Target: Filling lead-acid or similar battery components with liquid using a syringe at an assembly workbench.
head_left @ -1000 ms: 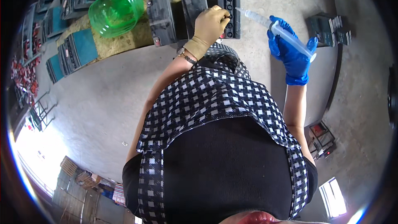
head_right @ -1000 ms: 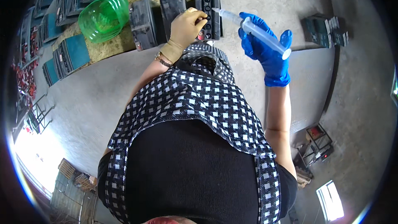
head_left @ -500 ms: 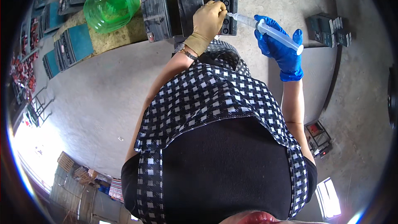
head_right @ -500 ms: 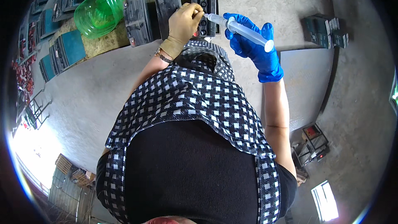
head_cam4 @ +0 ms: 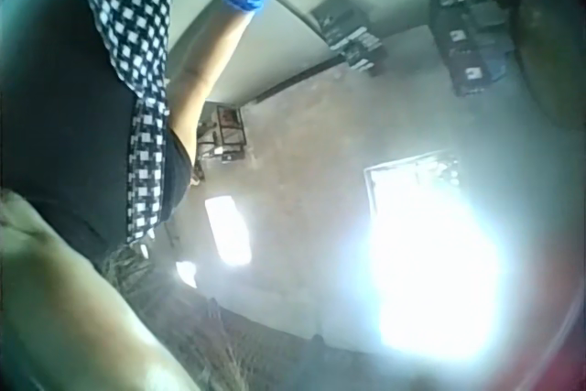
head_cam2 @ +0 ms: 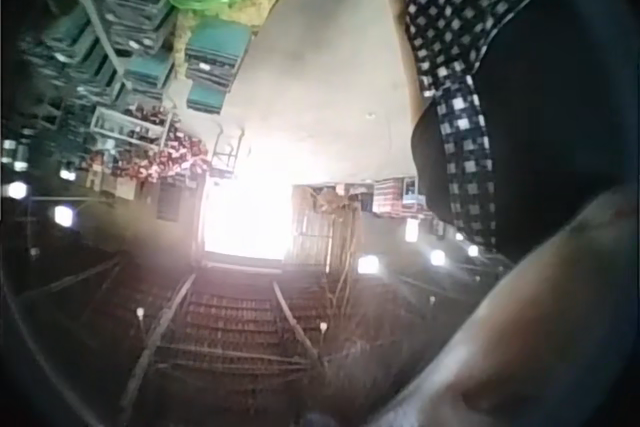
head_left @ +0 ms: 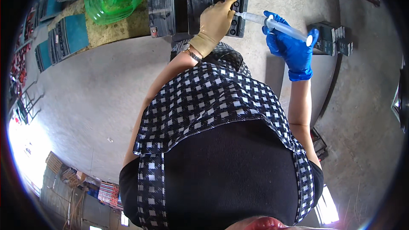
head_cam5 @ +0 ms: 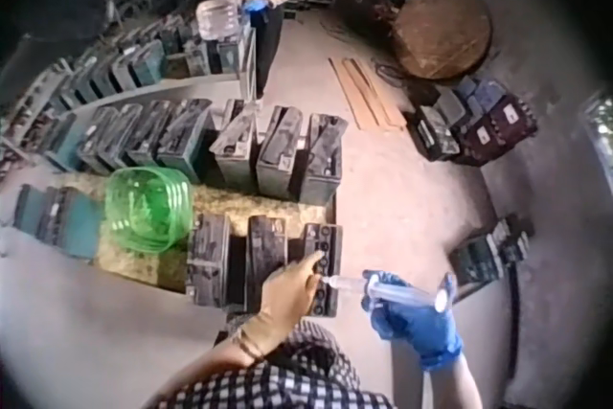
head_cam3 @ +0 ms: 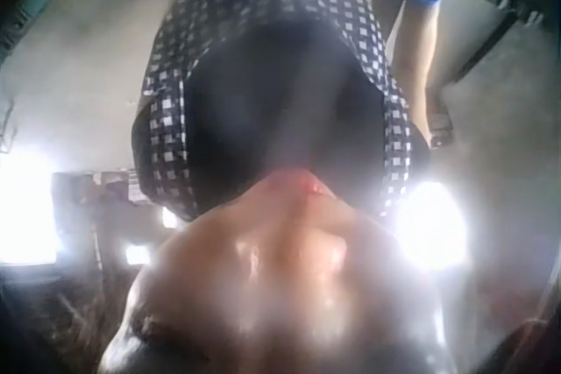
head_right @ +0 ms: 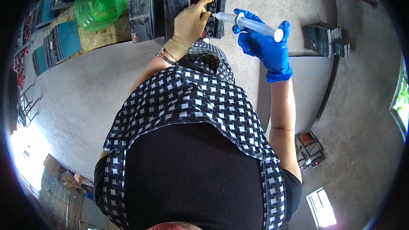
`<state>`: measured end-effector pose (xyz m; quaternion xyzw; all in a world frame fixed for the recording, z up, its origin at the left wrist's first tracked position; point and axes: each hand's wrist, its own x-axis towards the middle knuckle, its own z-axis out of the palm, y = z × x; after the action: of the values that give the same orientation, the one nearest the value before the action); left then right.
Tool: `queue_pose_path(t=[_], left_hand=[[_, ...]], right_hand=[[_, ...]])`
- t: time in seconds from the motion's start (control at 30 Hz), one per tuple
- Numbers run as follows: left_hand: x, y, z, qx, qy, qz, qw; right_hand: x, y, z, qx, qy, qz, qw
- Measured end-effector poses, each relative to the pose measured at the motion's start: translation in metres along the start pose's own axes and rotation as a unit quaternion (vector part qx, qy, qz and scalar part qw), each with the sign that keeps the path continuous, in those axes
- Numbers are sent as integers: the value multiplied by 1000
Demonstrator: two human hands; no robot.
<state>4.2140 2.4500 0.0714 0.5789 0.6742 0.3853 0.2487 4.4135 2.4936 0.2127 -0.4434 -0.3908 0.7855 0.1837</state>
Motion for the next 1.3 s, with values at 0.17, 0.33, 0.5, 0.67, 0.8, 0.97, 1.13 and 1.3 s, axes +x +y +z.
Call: queue_pose_path(t=[0.17,0.33,0.5,0.67,0.8,0.97,1.13,1.3], left_hand=[[-16,7,-10,65,-66,57,994],[-23,6,-2,92,-53,64,992],[-26,2,2,109,-40,56,992],[-29,-1,-1,92,-43,65,993],[-29,-1,-1,81,-45,49,994],[-27,0,-3,58,-28,37,997],[-23,1,-5,32,-43,-16,998],[-19,-1,-2,9,-33,-16,999]], right_hand=[[0,-13,1,-31,-14,-28,999],[7,-20,6,-42,25,-11,999],[12,-22,10,-11,56,-2,998],[19,-23,11,38,61,18,997],[21,-24,12,0,92,29,995],[23,-24,15,5,125,43,991],[13,-16,17,-12,86,14,996],[-12,-4,22,-42,71,-36,996]])
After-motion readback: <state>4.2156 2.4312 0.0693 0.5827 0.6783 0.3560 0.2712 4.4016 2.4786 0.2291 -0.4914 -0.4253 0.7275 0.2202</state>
